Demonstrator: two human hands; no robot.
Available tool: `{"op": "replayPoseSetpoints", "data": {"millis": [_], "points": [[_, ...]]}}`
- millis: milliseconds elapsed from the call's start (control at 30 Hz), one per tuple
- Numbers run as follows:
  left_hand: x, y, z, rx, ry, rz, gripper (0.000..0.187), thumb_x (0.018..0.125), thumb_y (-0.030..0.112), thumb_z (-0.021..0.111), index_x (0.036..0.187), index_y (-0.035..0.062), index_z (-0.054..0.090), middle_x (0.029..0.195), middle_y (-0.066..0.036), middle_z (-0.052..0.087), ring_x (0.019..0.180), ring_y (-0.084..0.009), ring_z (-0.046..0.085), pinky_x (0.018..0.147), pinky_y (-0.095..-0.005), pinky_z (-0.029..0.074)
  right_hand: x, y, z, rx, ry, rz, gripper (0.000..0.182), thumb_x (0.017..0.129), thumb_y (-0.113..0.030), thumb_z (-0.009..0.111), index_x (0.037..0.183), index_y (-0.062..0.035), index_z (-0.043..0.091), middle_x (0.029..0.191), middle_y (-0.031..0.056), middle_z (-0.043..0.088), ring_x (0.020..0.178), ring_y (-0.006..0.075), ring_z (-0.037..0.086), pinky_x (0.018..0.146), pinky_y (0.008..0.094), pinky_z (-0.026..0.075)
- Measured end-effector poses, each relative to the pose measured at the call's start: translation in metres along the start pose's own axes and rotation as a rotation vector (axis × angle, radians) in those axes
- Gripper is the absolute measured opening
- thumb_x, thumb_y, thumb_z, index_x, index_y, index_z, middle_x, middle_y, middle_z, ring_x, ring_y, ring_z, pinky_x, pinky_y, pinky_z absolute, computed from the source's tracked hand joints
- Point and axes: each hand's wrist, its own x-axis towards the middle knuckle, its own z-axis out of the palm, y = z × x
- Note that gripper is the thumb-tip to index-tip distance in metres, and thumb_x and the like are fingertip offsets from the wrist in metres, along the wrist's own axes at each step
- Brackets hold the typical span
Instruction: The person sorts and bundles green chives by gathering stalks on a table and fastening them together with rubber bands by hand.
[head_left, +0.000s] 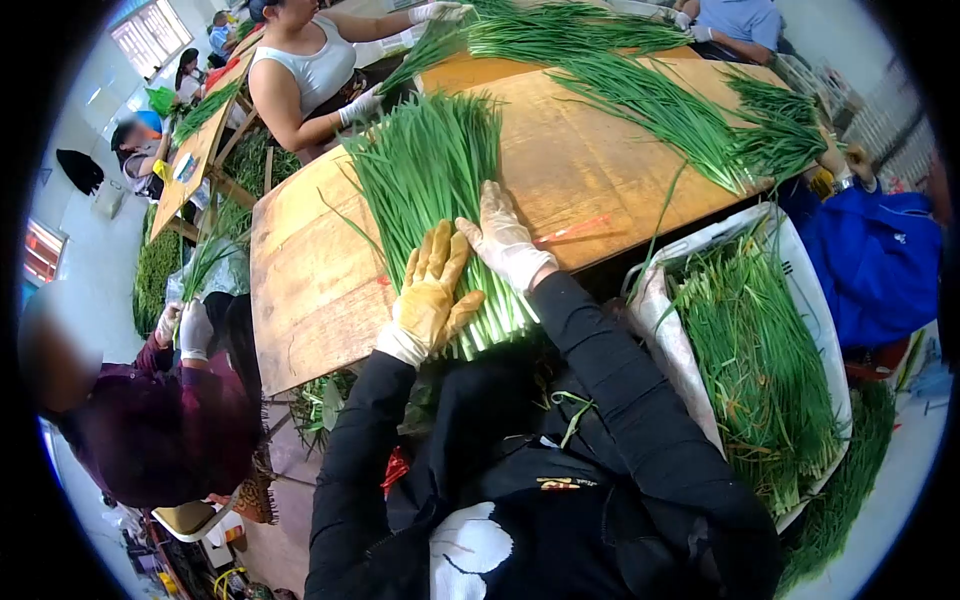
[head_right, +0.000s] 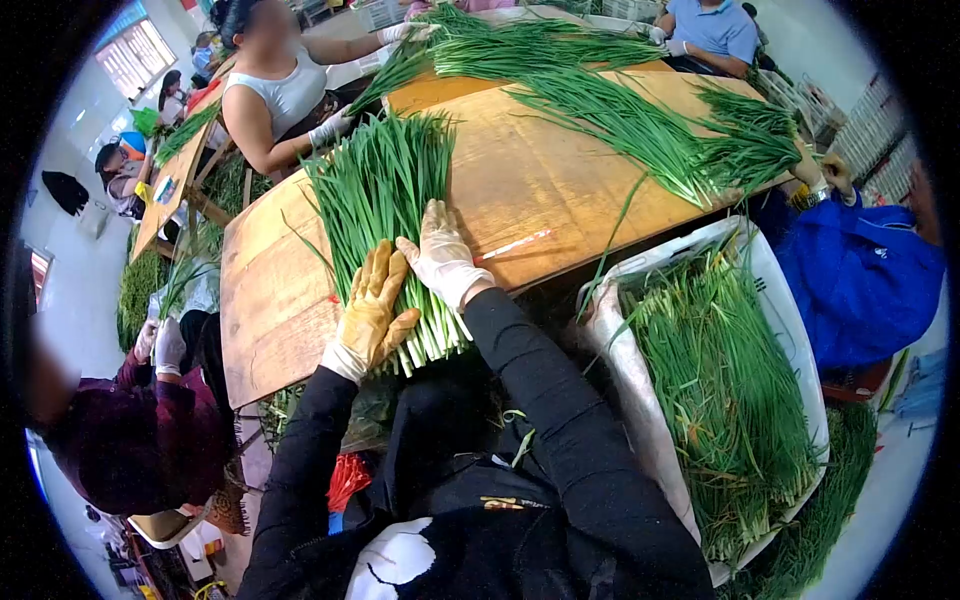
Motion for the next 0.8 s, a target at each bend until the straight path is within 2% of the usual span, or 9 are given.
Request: {"op": "replayPoseSetpoints", "data": {"millis": [167, 267, 333, 467, 533, 600, 667, 733, 800], "points": [[0.002, 0.001, -0.005, -0.013, 0.021, 0.029, 0.074, 0.081, 0.047, 0.049, 0.138, 0.0127, 0.018, 0.143, -0.016, 0.012, 0.131, -0.0353, 0.015, 0.105, -0.0434, 0.014, 0.001, 0.009, -0.007, 0.086, -0.036, -0.001, 0.085, 0.084, -0.054, 0.040, 0.134, 0.0087, 0.010, 0.139, 0.0260, 0.015, 0.130, 0.0363, 0.015, 0.107, 0.0349, 0.015], [0.000, 0.000, -0.017, -0.113, 0.042, 0.047, 0.073, 0.080, 0.048, 0.051, 0.138, 0.0134, 0.022, 0.143, -0.016, 0.015, 0.130, -0.0363, 0.018, 0.104, -0.0454, 0.015, -0.004, 0.019, -0.029, 0.374, -0.009, -0.023, 0.084, 0.082, -0.057, 0.043, 0.132, 0.0070, 0.022, 0.138, 0.0234, 0.023, 0.130, 0.0295, 0.022, 0.106, 0.0312, 0.019], [0.000, 0.001, -0.022, -0.113, 0.065, 0.057, 0.069, 0.081, 0.044, 0.051, 0.137, 0.0137, 0.025, 0.142, -0.015, 0.019, 0.129, -0.0361, 0.019, 0.104, -0.0437, 0.017, -0.016, 0.022, -0.045, 0.464, 0.112, -0.032, 0.060, 0.086, -0.045, 0.047, 0.123, 0.0020, 0.042, 0.128, 0.0193, 0.042, 0.122, 0.0270, 0.037, 0.103, 0.0311, 0.027], [0.008, 0.004, -0.028, -0.094, 0.105, 0.104, 0.058, 0.083, 0.035, 0.051, 0.133, 0.0133, 0.033, 0.138, -0.012, 0.028, 0.128, -0.0352, 0.023, 0.104, -0.0415, 0.020, -0.036, 0.043, -0.059, 0.295, 0.345, -0.255, 0.038, 0.087, -0.036, 0.050, 0.103, -0.0028, 0.057, 0.111, 0.0157, 0.056, 0.105, 0.0265, 0.052, 0.090, 0.0341, 0.039], [0.017, 0.007, -0.031, -0.112, 0.150, 0.128, 0.053, 0.083, 0.029, 0.053, 0.131, 0.0122, 0.037, 0.136, -0.012, 0.032, 0.126, -0.0349, 0.026, 0.103, -0.0419, 0.022, -0.057, 0.033, -0.078, 0.229, 0.305, -0.069, 0.041, 0.085, -0.043, 0.050, 0.087, -0.0035, 0.060, 0.093, 0.0146, 0.061, 0.088, 0.0271, 0.057, 0.078, 0.0363, 0.043], [0.028, 0.013, -0.033, -0.122, 0.178, 0.141, 0.050, 0.082, 0.027, 0.055, 0.128, 0.0126, 0.040, 0.134, -0.012, 0.036, 0.125, -0.0346, 0.028, 0.102, -0.0424, 0.024, -0.079, 0.005, -0.100, 0.291, -0.008, 0.207, 0.049, 0.080, -0.053, 0.051, 0.073, -0.0053, 0.059, 0.074, 0.0122, 0.059, 0.072, 0.0283, 0.057, 0.067, 0.0378, 0.043], [0.041, 0.023, -0.033, -0.066, 0.089, 0.188, 0.045, 0.084, 0.027, 0.052, 0.127, 0.0135, 0.043, 0.134, -0.012, 0.037, 0.126, -0.0350, 0.027, 0.104, -0.0424, 0.021, -0.085, 0.004, -0.091, 0.056, -0.128, 0.175, 0.059, 0.072, -0.066, 0.050, 0.071, -0.0074, 0.060, 0.074, 0.0118, 0.061, 0.070, 0.0283, 0.058, 0.066, 0.0369, 0.044], [0.050, 0.029, -0.023, -0.086, 0.046, 0.185, 0.043, 0.084, 0.029, 0.053, 0.125, 0.0186, 0.045, 0.135, -0.009, 0.037, 0.128, -0.0338, 0.025, 0.104, -0.0451, 0.018, -0.086, -0.014, -0.090, -0.176, -0.252, 0.146, 0.057, 0.072, -0.064, 0.051, 0.072, -0.0071, 0.060, 0.078, 0.0117, 0.063, 0.072, 0.0290, 0.058, 0.067, 0.0368, 0.045], [0.052, 0.022, -0.011, -0.057, -0.086, 0.149, 0.043, 0.084, 0.030, 0.052, 0.125, 0.0202, 0.046, 0.136, -0.007, 0.036, 0.129, -0.0329, 0.023, 0.104, -0.0462, 0.015, -0.082, 0.001, -0.076, -0.176, -0.251, 0.126, 0.045, 0.077, -0.050, 0.055, 0.073, -0.0052, 0.058, 0.074, 0.0117, 0.063, 0.070, 0.0244, 0.060, 0.063, 0.0335, 0.045]]}}
